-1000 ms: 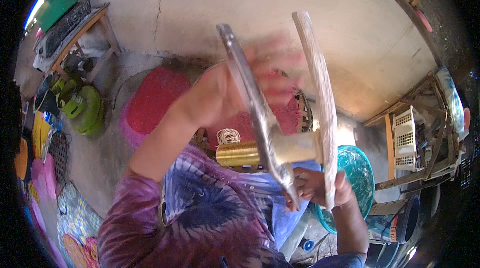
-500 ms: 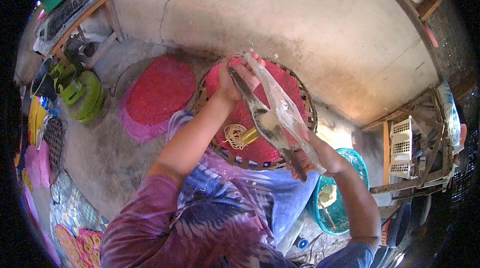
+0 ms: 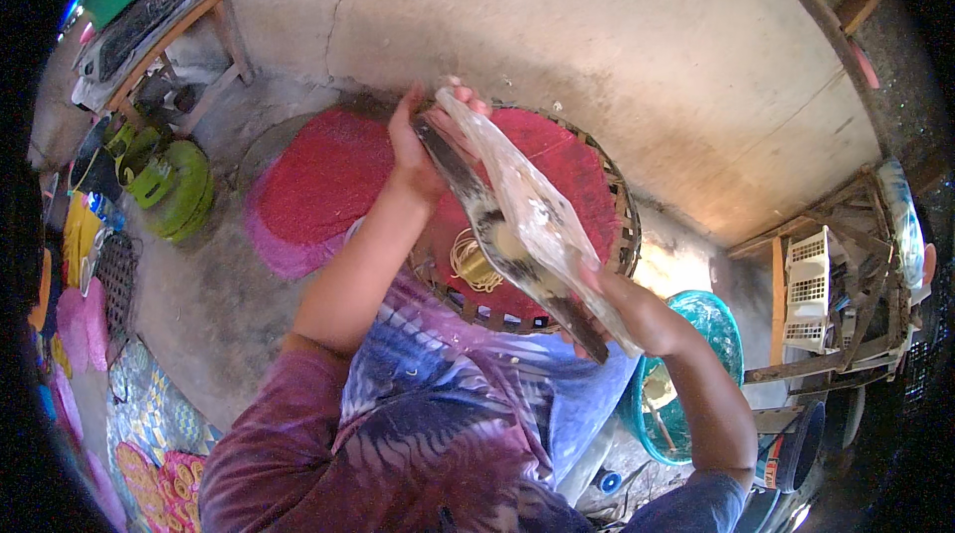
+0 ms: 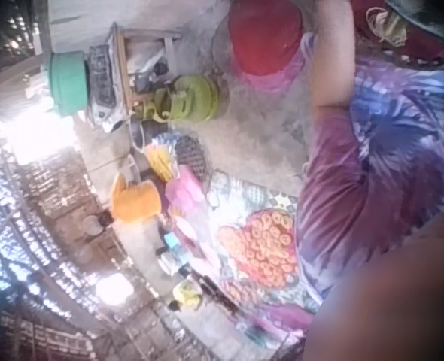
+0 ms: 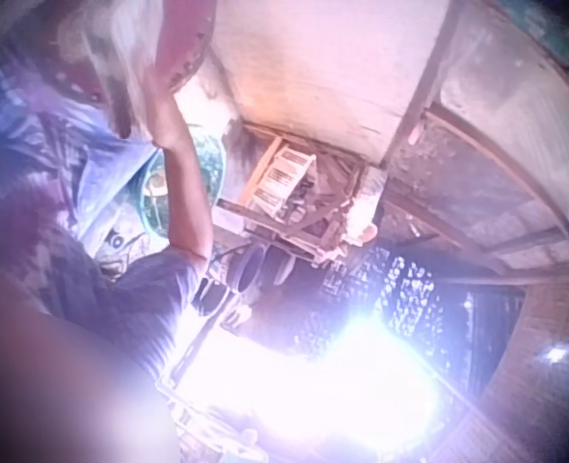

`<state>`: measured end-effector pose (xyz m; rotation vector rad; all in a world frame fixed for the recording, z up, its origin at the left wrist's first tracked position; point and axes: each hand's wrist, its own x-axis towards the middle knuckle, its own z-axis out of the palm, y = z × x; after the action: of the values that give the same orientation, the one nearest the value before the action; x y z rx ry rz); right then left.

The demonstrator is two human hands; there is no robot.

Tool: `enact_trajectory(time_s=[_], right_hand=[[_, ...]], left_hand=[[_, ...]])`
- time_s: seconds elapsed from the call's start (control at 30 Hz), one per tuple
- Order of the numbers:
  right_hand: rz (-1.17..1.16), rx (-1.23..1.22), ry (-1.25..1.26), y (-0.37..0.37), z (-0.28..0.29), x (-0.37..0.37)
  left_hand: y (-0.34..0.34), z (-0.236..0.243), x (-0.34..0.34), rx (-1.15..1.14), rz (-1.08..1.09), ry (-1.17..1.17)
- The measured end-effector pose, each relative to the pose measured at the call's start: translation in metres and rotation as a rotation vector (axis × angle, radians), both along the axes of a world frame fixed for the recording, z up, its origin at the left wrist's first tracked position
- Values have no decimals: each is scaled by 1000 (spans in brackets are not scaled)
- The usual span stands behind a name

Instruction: The person uses a manual noodle press to extrude dough into thin strands, forming spiral coils on a red mat inside a woven basket. They repeatedly load dough into the press, extrude the noodles, and arrange the coils on the mat.

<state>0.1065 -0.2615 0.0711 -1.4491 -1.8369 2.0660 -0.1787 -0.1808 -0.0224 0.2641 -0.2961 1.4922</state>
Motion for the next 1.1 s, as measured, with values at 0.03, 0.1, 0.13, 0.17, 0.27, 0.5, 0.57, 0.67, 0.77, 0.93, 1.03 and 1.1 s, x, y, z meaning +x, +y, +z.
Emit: enact_trajectory(time_s=[0.03, 0.1, 0.13, 0.17, 0.27, 0.5, 0.57, 0.67, 0.77, 0.93, 1.03, 1.1], right_hand=[[-16, 0, -24, -3, 1, 6], [-4, 24, -56, -5, 0, 17], [23, 49, -63, -4, -3, 22], [48, 74, -70, -2, -8, 26], [-71, -223, 405, 4, -36, 31], [-323, -693, 1005, 4, -135, -7], [-323, -729, 1072, 4, -150, -12], [-291, -897, 1199, 7, -162, -14], [-271, -942, 1141, 15, -162, -12], [37, -522, 662, 13, -139, -22], [326, 1314, -299, -6, -125, -45], [251, 1312, -289, -12, -108, -45]], left_hand=[[0, -2, 8, -35, 4, -18], [4, -7, 23, -53, 42, 11], [8, -9, 29, -58, 39, 16], [11, -11, 32, -6, 29, -1], [17, -15, 34, 68, 47, -47], [7, -20, 22, 111, 146, -56], [6, -24, 21, 103, 175, -80], [6, -29, 21, 137, 193, -136], [6, -31, 18, 176, 250, -153], [-1, -15, -6, 251, 403, -58], [-22, 6, -33, 291, 370, -74], [-46, 24, -51, 360, 352, -56]])
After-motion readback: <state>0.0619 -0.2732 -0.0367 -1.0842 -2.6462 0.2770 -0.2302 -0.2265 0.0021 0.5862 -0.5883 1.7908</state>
